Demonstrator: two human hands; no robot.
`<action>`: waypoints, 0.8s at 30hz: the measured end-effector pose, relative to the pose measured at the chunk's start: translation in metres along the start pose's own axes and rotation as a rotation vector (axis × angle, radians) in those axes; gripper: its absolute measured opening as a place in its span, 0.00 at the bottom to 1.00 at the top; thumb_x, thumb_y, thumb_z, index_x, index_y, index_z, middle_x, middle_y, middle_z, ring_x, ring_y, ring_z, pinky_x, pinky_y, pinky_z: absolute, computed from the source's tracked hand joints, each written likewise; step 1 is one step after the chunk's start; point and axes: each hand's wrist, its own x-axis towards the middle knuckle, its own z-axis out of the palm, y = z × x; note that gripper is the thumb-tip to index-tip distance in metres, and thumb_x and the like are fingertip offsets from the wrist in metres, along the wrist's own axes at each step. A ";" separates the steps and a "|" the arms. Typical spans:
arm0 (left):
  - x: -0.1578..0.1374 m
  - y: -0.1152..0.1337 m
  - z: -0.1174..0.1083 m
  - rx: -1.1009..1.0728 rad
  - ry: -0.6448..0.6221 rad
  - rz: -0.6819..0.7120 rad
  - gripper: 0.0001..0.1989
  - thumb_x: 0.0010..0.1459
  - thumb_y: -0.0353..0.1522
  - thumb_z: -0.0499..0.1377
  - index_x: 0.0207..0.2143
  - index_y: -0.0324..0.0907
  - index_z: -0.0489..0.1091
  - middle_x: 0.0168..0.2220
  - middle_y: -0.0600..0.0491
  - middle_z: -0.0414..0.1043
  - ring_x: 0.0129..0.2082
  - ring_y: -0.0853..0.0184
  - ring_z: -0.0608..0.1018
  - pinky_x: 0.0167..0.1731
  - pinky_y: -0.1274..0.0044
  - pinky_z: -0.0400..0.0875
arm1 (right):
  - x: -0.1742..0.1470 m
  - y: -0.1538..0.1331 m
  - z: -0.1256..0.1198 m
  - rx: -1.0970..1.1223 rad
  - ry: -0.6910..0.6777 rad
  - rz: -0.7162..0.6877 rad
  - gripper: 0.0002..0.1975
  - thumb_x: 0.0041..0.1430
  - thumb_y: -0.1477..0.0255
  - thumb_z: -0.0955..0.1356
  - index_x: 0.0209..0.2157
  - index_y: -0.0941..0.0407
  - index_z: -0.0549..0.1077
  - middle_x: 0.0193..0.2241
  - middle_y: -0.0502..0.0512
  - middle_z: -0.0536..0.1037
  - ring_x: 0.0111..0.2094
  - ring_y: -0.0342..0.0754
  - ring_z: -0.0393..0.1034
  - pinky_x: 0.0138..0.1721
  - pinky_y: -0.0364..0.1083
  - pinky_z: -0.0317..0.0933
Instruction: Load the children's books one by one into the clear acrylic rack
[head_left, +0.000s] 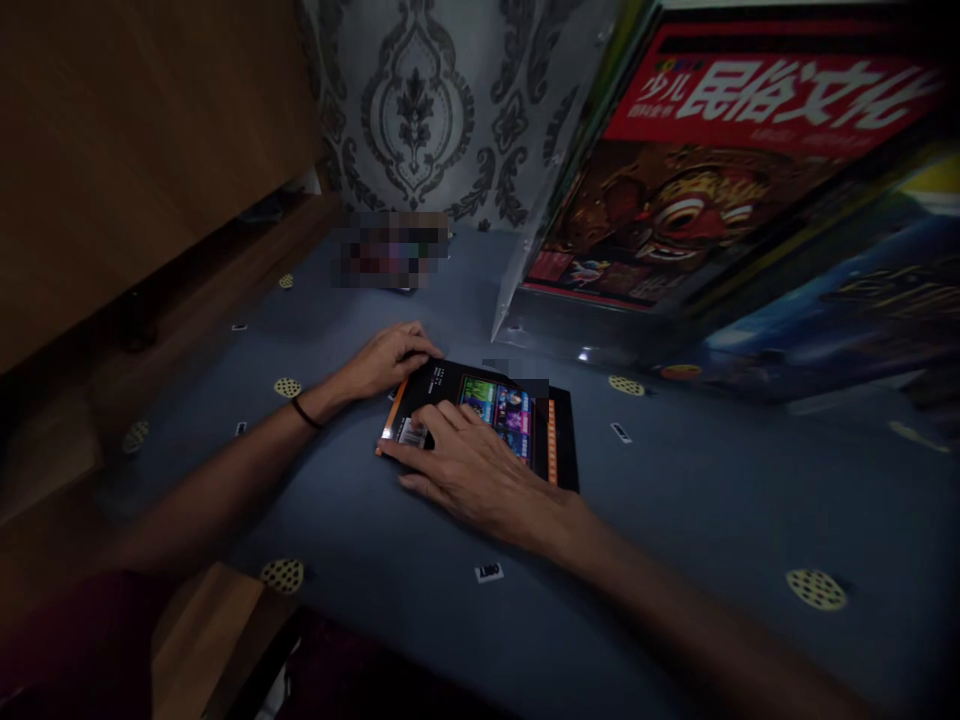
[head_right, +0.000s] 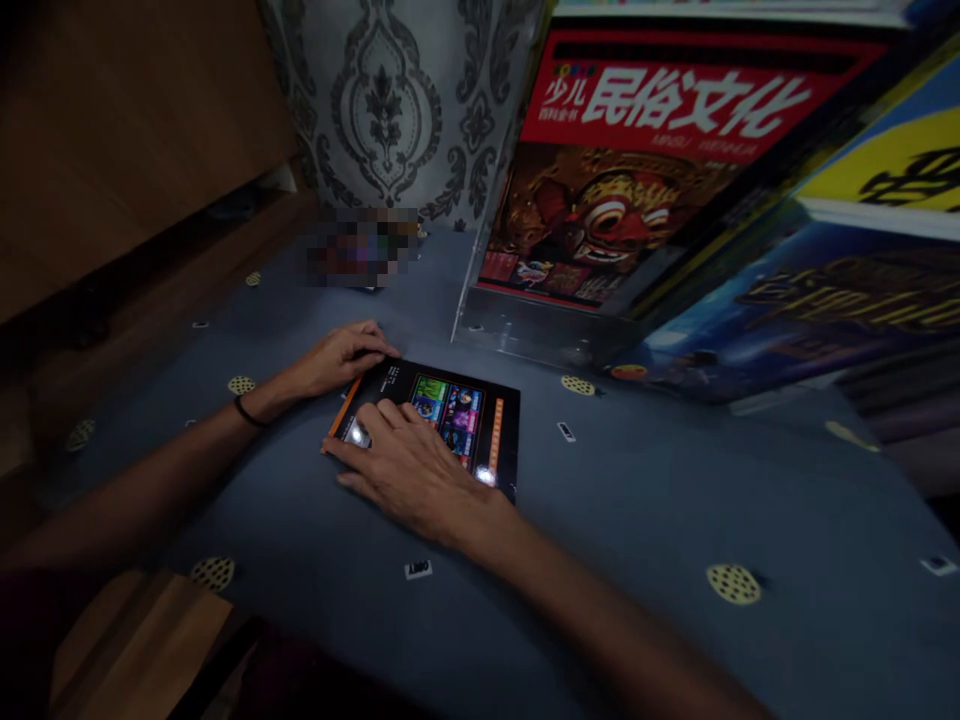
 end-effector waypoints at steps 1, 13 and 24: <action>0.000 -0.001 0.000 -0.019 0.009 -0.010 0.14 0.65 0.28 0.54 0.45 0.42 0.79 0.38 0.51 0.73 0.42 0.64 0.75 0.48 0.70 0.70 | 0.002 0.001 0.000 0.001 -0.001 0.007 0.20 0.70 0.61 0.65 0.60 0.47 0.70 0.44 0.57 0.70 0.46 0.54 0.64 0.51 0.58 0.65; 0.000 0.001 0.002 -0.238 0.154 -0.137 0.26 0.72 0.44 0.43 0.57 0.38 0.69 0.37 0.51 0.79 0.38 0.66 0.78 0.43 0.75 0.70 | 0.019 0.030 0.000 -0.070 0.074 0.120 0.21 0.70 0.61 0.64 0.61 0.48 0.70 0.46 0.60 0.70 0.47 0.55 0.63 0.48 0.54 0.64; 0.000 0.000 0.003 -0.229 0.172 -0.117 0.24 0.71 0.41 0.43 0.56 0.36 0.68 0.37 0.49 0.77 0.37 0.65 0.78 0.43 0.73 0.72 | 0.039 0.052 -0.002 -0.154 0.129 0.317 0.20 0.71 0.63 0.62 0.61 0.48 0.70 0.42 0.61 0.68 0.45 0.56 0.63 0.37 0.50 0.67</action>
